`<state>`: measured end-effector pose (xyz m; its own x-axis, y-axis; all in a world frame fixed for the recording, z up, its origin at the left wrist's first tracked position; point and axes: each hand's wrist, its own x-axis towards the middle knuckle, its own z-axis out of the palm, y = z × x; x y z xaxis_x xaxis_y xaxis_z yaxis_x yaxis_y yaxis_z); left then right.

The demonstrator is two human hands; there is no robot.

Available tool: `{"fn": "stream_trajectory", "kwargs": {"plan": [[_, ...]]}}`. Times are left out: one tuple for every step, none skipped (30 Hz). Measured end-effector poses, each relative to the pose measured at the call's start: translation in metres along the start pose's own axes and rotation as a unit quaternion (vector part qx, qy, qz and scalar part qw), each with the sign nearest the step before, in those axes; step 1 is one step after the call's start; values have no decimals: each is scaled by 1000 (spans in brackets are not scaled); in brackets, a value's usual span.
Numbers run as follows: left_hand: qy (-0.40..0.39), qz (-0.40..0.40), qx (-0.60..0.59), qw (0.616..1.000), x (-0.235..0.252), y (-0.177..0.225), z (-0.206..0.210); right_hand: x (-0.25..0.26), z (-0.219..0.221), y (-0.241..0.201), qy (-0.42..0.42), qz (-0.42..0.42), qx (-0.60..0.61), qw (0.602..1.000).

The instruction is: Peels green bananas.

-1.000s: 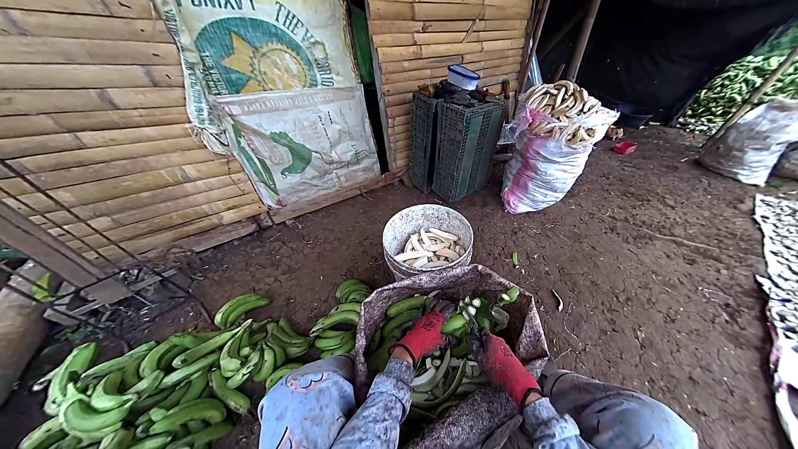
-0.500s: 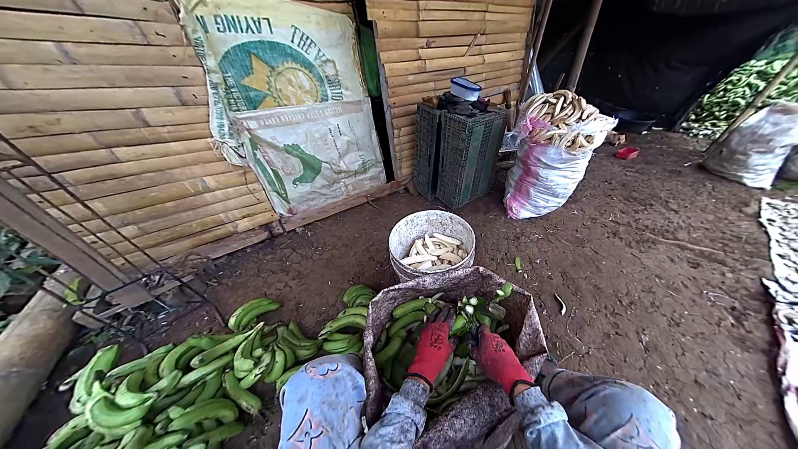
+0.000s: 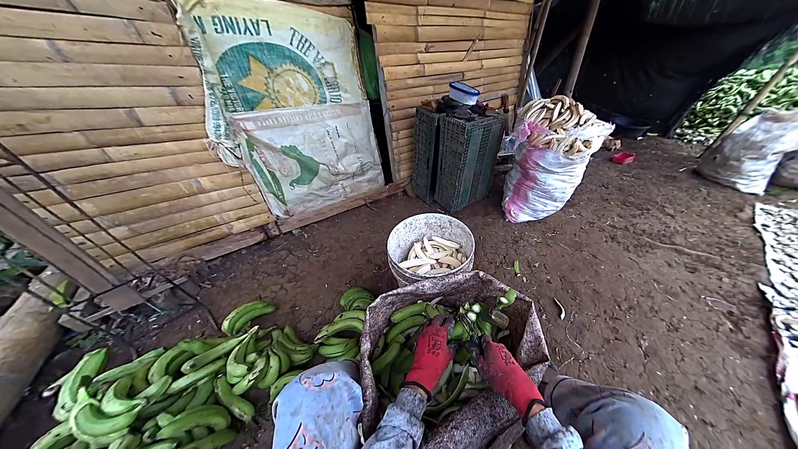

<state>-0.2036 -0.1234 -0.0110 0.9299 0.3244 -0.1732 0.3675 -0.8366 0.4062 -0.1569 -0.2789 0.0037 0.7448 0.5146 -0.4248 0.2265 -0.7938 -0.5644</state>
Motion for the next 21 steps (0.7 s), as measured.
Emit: {"fn": "stream_trajectory", "kwargs": {"plan": [[-2, 2, -2, 1000, 0, 0, 0, 0, 1, 0, 1, 5, 0, 1000], [-4, 2, -3, 1000, 0, -1, 0, -1, 1, -1, 5, 8, -1, 1000], [-6, 1, -6, 1000, 0, -2, -1, -2, 0, -2, 10, 10, 3, 1000], [-4, 3, -11, 1000, 0, -3, -2, -3, -2, -3, 14, 11, 11, 1000], [-1, 6, -14, 1000, 1, -4, -2, -3, -4, -2, 13, 13, 17, 1000], [-3, 8, -15, 1000, 1, -4, -1, -1, -4, -1, 9, 13, 20, 1000], [-10, 8, -12, 1000, 1, -4, -1, 1, -2, 0, 2, 16, 19, 1000], [-21, 9, -8, 1000, 1, -3, -2, 4, 1, 1, -1, 21, 12, 1000], [-39, 8, -1, 999, 1, -1, -3, 8, 5, 2, -3, 28, -5, 1000], [-60, 6, 7, 998, -1, 2, -3, 12, 11, 4, -1, 32, -24, 999], [-74, 2, 13, 997, -3, 4, -4, 15, 14, 4, 0, 34, -37, 999], [-75, -2, 10, 997, -2, 4, -6, 17, 14, 1, 1, 33, -47, 998], [-71, -5, -4, 997, -3, 3, -8, 17, 13, -2, 1, 35, -59, 998], [-66, -8, -32, 997, -6, 2, -11, 15, 13, -4, 3, 41, -68, 997], [-47, -10, -79, 996, -11, 2, -15, 13, 11, -5, 10, 53, -79, 995], [-9, -16, -130, 991, -17, 1, -18, 13, 8, -6, 19, 65, -90, 994], [27, -25, -148, 988, -22, -1, -24, 14, 5, -6, 25, 70, -96, 993], [52, -41, -126, 990, -24, -4, -34, 16, 3, -6, 29, 67, -91, 993], [67, -65, -86, 992, -23, -8, -45, 17, 3, -3, 27, 61, -80, 995], [59, -90, -38, 993, -18, -12, -53, 16, 4, 0, 24, 55, -69, 996], [41, -98, 6, 994, -10, -14, -58, 15, 4, 1, 23, 52, -62, 996]]}}
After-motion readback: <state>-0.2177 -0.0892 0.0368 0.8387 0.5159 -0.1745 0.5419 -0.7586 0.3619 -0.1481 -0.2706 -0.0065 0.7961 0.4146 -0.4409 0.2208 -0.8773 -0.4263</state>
